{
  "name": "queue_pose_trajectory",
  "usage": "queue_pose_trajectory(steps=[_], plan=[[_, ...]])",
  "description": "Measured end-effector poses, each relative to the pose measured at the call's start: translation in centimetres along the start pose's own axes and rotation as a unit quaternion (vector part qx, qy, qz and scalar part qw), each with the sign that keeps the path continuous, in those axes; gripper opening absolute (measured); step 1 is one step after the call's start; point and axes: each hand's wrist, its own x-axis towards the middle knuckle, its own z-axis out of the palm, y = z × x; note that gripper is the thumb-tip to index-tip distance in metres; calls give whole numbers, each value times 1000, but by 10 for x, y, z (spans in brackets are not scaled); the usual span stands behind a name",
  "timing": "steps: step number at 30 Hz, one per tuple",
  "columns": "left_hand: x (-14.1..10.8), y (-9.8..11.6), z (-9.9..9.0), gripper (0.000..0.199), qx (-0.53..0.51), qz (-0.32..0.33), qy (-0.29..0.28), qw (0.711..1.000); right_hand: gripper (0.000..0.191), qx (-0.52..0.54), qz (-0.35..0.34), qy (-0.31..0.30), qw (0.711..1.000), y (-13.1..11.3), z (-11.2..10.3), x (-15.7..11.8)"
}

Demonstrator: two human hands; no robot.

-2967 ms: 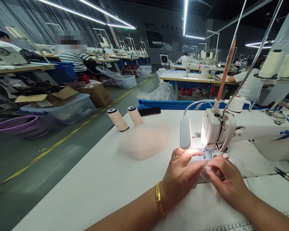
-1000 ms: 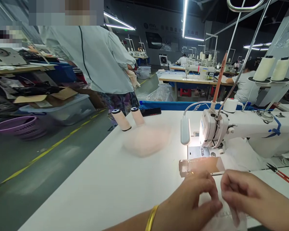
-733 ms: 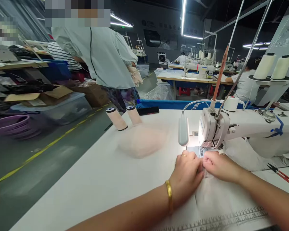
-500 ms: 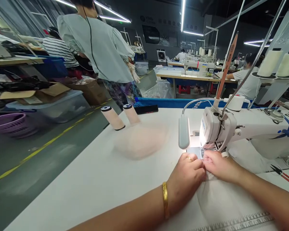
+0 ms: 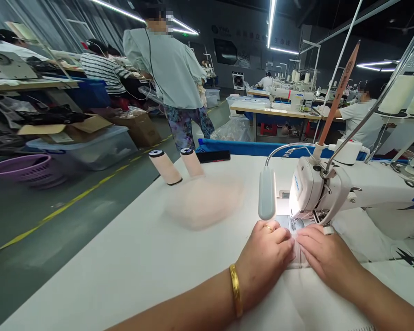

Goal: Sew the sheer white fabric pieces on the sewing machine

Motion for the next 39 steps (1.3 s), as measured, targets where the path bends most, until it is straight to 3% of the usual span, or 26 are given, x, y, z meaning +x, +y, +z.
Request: queue_pose_trajectory(steps=[8,24,27,30,34,35,39], plan=[[2,5,2,7,12,-32,-27,999,31,-6,45,0,999,8,4,-3],[3,7,0,12,23,-39,-30,999,36,-45,66,-14,997,14,9,-7],[4,2,1,12,12,-30,-29,999,32,-9,37,-17,999,7,-2,-7],[5,-3,2,14,-17,-21,-30,999,10,57,12,-75,996,-4,-17,-6],[5,-8,0,35,-53,-24,-43,997,8,76,6,-77,994,-7,-21,-7],[6,-9,-1,40,-59,-28,-46,997,15,86,8,-66,994,-5,-19,-7],[13,-11,0,34,-78,-46,-53,994,29,169,105,-12,980,4,-11,-6]])
